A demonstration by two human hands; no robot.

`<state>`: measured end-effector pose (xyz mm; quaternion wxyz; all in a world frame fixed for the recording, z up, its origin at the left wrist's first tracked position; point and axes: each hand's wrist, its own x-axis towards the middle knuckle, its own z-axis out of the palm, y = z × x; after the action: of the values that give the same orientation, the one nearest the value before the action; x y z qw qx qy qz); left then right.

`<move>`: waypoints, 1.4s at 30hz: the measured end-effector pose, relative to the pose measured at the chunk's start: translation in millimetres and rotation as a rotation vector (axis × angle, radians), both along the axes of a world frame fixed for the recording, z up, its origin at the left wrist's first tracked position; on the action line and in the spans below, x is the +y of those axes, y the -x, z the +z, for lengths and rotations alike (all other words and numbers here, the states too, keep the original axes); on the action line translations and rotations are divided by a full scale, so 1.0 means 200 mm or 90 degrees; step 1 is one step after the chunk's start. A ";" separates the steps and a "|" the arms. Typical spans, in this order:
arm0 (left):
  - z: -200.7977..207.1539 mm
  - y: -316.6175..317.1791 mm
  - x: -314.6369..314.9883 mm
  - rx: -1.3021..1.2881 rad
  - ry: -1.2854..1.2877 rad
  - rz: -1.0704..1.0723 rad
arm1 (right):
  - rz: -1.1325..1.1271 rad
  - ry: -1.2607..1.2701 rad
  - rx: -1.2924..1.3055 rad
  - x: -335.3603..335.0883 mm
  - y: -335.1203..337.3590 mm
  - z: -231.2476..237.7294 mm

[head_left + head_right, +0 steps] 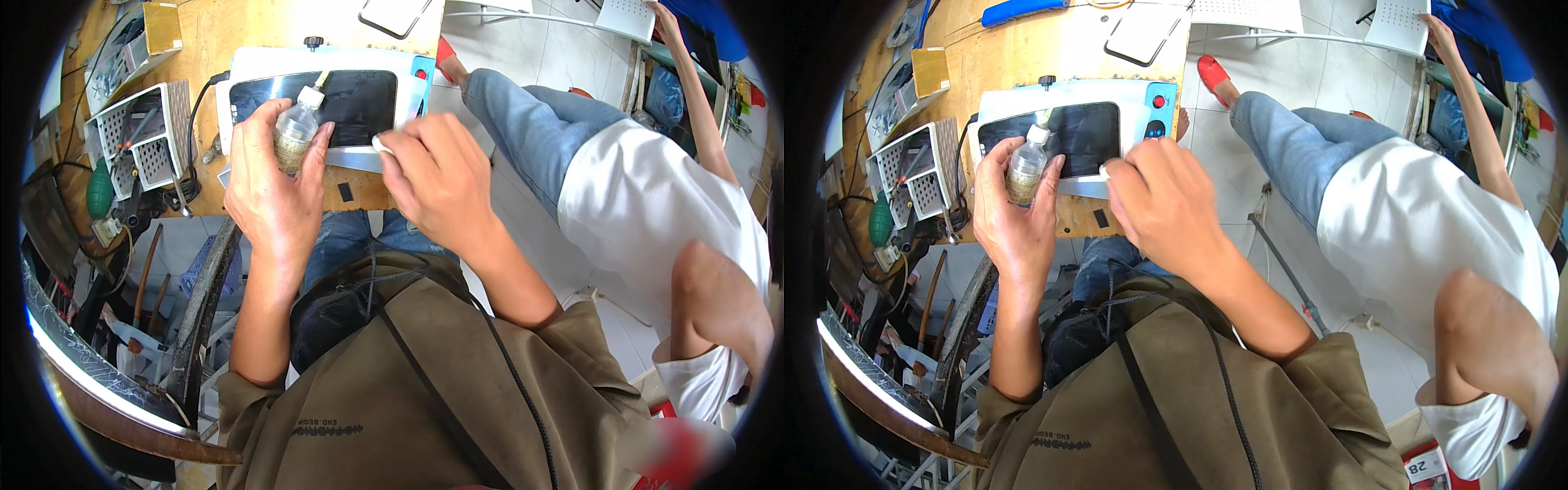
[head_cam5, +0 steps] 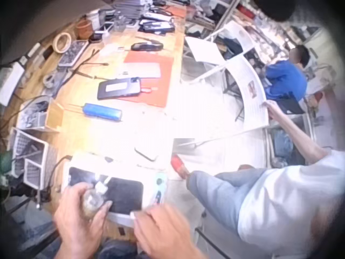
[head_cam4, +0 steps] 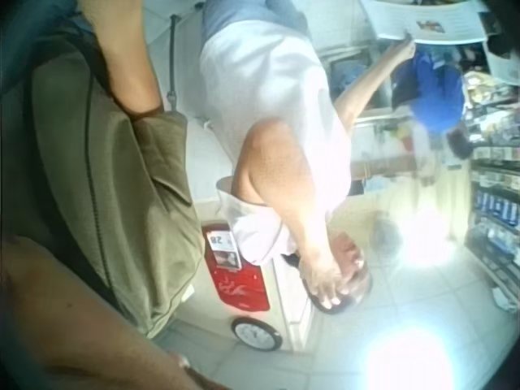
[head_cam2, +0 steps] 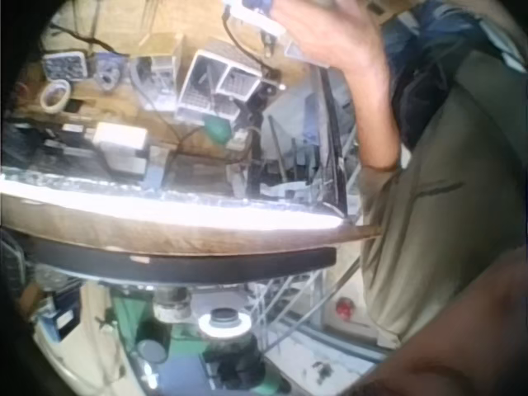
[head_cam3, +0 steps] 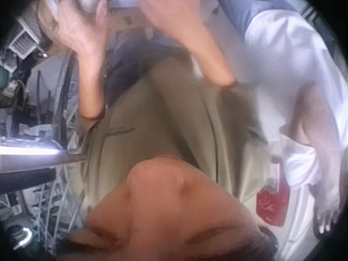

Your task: The person applies liquid from a small bottle onto a rectangular electronic screen and wipes it with a white cloth. The person repeatedly applies liquid and wipes the screen surface while holding the bottle in the other hand.

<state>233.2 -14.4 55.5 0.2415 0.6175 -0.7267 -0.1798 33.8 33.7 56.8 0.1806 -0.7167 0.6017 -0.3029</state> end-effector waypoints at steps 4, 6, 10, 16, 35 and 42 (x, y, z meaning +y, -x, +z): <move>0.00 0.00 0.01 -0.010 -0.002 0.005 | -0.033 -0.021 -0.009 0.10 0.03 0.03; 0.01 0.01 0.01 -0.011 -0.003 0.003 | -0.052 0.031 -0.016 0.04 0.01 0.01; 0.01 0.01 0.01 -0.009 -0.018 0.003 | -0.020 0.037 0.002 -0.01 -0.02 -0.06; 0.00 0.00 0.02 0.003 0.004 0.002 | -0.020 0.012 -0.010 0.07 0.00 0.00; 0.01 0.02 0.03 0.013 -0.010 0.021 | -0.022 -0.013 0.034 0.05 -0.02 0.01; 0.01 0.03 0.03 0.022 -0.011 0.022 | -0.049 0.023 0.024 0.05 -0.03 0.00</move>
<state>227.6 -9.0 58.0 0.2517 0.6291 -0.7098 -0.1928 39.0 43.8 57.7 0.1446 -0.7019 0.6263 -0.3069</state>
